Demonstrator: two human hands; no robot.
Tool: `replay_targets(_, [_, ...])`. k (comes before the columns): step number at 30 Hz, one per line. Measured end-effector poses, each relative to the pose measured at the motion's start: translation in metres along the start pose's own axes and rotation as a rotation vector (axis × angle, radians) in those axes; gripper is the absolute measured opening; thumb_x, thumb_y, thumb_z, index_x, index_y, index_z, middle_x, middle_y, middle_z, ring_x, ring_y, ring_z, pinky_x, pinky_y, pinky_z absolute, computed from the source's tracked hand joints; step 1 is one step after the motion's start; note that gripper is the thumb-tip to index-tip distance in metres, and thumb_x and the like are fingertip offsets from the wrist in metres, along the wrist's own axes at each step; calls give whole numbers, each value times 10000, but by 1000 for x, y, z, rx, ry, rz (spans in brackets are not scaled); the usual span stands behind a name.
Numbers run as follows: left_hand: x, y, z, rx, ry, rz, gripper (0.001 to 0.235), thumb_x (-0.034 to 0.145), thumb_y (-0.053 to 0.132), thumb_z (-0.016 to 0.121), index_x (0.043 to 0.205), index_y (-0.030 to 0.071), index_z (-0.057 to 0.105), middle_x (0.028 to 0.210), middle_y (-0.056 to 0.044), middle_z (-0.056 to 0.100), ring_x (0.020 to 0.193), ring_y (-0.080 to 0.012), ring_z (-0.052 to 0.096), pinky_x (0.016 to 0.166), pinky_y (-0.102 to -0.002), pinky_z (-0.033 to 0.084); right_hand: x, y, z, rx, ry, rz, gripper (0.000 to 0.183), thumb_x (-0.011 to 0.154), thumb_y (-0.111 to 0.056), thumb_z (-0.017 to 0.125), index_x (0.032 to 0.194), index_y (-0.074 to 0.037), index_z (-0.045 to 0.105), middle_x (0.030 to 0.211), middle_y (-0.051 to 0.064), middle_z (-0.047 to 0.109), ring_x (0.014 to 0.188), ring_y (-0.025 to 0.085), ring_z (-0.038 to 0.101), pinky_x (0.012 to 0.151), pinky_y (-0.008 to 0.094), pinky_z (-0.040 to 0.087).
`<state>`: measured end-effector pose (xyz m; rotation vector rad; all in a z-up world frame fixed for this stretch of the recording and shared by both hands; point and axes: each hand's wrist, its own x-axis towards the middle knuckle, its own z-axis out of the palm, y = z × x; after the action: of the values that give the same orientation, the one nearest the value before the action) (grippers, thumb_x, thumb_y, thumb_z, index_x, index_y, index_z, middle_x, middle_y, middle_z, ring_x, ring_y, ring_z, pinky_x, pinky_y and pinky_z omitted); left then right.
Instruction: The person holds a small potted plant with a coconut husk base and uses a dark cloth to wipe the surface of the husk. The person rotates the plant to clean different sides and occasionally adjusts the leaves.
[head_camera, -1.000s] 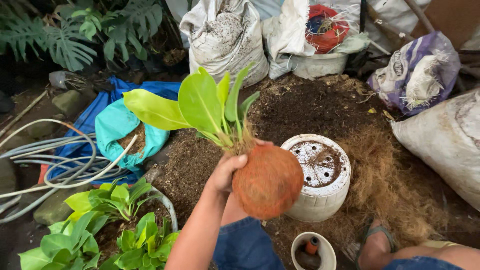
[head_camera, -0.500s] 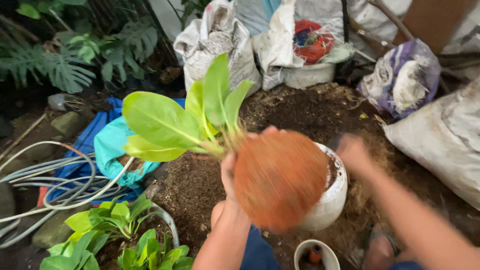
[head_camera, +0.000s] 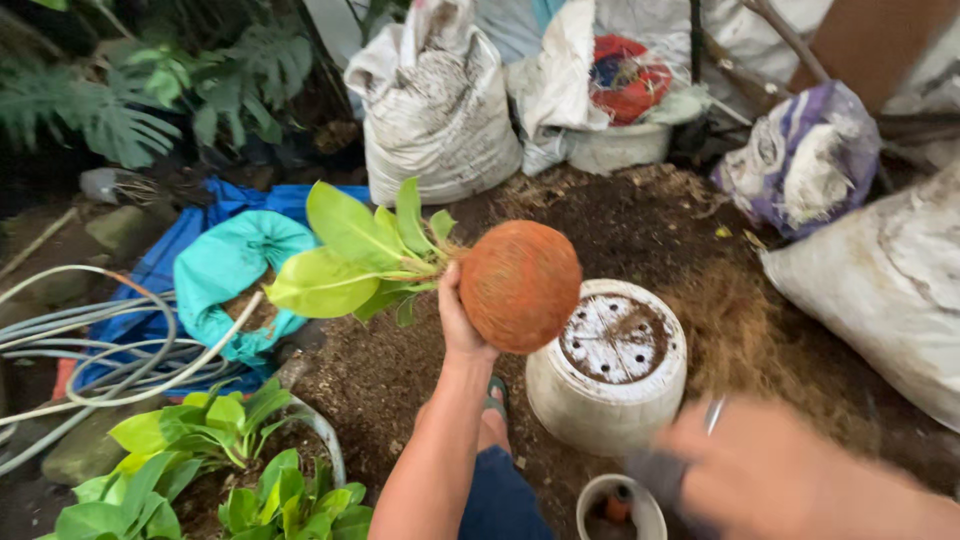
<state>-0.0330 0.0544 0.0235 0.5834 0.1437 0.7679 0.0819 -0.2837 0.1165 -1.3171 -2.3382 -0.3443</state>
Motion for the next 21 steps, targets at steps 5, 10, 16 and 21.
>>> replay_targets(5, [-33,-38,-2,35,-7,-289,590,963,482,488,1329,32,600,1295,-167,683,1155,-310,680,992,-484,560,30,66,-42,-248,207,209,462,565,-55,664,1022,-100,721,1023,134,726,786,329,688,627,436,527])
replay_targets(10, [-65,-61,19,-123,-8,-568,561,1017,464,516,1351,21,602,1300,-164,679,1137,-300,678,1007,-472,548,33,171,55,479,418,780,191,935,-14,645,1091,-91,725,1020,39,754,906,169,680,794,339,553])
replay_targets(16, [-54,-42,39,-129,121,-403,569,959,534,449,1311,119,617,1342,-107,659,1226,-296,625,1021,-523,510,-7,100,226,1159,523,1027,604,903,-146,670,1460,-148,436,1504,23,470,1359,156,456,1102,393,429])
replay_targets(21, [-39,-19,38,-173,209,-356,552,944,530,422,1324,175,608,1399,-66,627,1289,-303,596,1063,-580,476,-10,-20,179,632,79,784,222,763,-59,663,983,-49,687,841,144,712,790,309,718,696,432,558])
